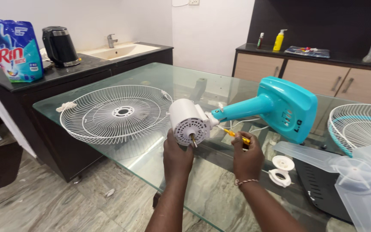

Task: The person disassembles a small table fan on a glass table. They remove the front grille, unscrew the central hub to take off the fan blades, and then use a screwdriver to remove screws from the motor housing.

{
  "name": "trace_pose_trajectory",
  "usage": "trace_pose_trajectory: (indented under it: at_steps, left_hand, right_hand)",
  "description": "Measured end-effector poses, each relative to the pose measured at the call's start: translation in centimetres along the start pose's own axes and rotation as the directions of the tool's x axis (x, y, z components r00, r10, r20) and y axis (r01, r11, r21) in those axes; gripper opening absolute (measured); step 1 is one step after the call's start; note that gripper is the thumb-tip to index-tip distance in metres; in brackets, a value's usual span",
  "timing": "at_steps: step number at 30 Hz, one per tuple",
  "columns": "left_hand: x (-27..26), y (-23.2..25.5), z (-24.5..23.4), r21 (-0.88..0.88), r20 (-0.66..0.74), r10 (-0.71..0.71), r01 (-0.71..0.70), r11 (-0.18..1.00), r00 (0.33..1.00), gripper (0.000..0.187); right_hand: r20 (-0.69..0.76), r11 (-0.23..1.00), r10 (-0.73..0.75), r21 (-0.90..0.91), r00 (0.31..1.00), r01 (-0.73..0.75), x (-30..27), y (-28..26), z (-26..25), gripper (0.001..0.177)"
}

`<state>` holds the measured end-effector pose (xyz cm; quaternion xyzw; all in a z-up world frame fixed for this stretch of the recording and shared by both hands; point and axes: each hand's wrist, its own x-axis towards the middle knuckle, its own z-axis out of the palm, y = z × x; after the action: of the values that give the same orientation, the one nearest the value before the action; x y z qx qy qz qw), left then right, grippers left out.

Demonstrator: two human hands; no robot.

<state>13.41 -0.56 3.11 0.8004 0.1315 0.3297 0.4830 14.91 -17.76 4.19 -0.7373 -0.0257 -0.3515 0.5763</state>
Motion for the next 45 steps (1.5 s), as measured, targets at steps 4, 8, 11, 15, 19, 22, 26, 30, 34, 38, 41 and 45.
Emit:
trace_pose_trajectory:
  at_steps: [4, 8, 11, 15, 19, 22, 26, 30, 34, 38, 41, 45]
  left_hand:
    - [0.4, 0.4, -0.1, 0.013, -0.047, 0.104, -0.104, 0.995, 0.993, 0.080]
    - [0.1, 0.8, -0.1, 0.219, -0.018, 0.182, -0.174, 0.960, 0.983, 0.083]
    - [-0.2, 1.0, -0.4, 0.226, -0.017, 0.274, -0.263, 0.938, 0.961, 0.082]
    - [-0.6, 1.2, -0.5, 0.177, 0.022, 0.314, -0.312, 0.933, 0.949, 0.080]
    - [-0.7, 1.0, -0.6, 0.111, 0.026, 0.298, -0.299, 0.948, 0.954, 0.078]
    - [-0.6, 0.7, -0.5, 0.111, 0.031, 0.274, -0.276, 0.955, 0.961, 0.076]
    - [-0.6, 0.5, -0.4, 0.123, 0.020, 0.288, -0.288, 0.950, 0.958, 0.071]
    - [-0.6, 0.3, -0.2, 0.137, 0.019, 0.284, -0.284, 0.949, 0.959, 0.071]
    - [-0.6, 0.3, -0.2, 0.154, 0.013, 0.305, -0.303, 0.940, 0.952, 0.072]
    - [-0.6, 0.4, -0.3, 0.156, 0.030, 0.288, -0.289, 0.945, 0.957, 0.070]
    - [-0.6, 0.5, -0.4, 0.138, 0.037, 0.260, -0.263, 0.955, 0.965, 0.068]
    - [-0.6, 0.4, -0.4, 0.109, 0.036, 0.260, -0.262, 0.959, 0.965, 0.068]
  right_hand:
    - [0.004, 0.979, -0.189, 0.072, 0.982, 0.188, -2.3, -1.6, 2.0, 0.030]
    - [0.163, 0.807, -0.566, -0.091, 0.808, 0.583, -3.3, -2.5, 2.1, 0.028]
    - [0.247, 0.813, -0.542, -0.087, 0.803, 0.575, -3.9, -2.6, 1.9, 0.029]
    - [0.231, 0.805, -0.547, -0.117, 0.805, 0.581, -3.7, -2.6, 1.7, 0.027]
    - [0.218, 0.809, -0.540, -0.132, 0.813, 0.573, -3.5, -2.4, 1.6, 0.027]
    - [0.262, 0.819, -0.513, -0.135, 0.818, 0.557, -3.5, -2.2, 1.6, 0.029]
    - [0.282, 0.806, -0.522, -0.147, 0.805, 0.573, -3.4, -2.2, 1.9, 0.029]
    - [0.285, 0.824, -0.502, -0.132, 0.817, 0.552, -3.2, -1.9, 1.9, 0.031]
    - [0.293, 0.825, -0.499, -0.127, 0.816, 0.550, -3.1, -1.8, 1.9, 0.031]
    - [0.294, 0.827, -0.488, -0.143, 0.822, 0.543, -3.0, -1.9, 2.1, 0.030]
    - [0.326, 0.831, -0.460, -0.167, 0.826, 0.530, -3.0, -2.0, 2.2, 0.032]
    - [0.389, 0.859, -0.401, -0.156, 0.829, 0.488, -3.0, -1.9, 2.4, 0.035]
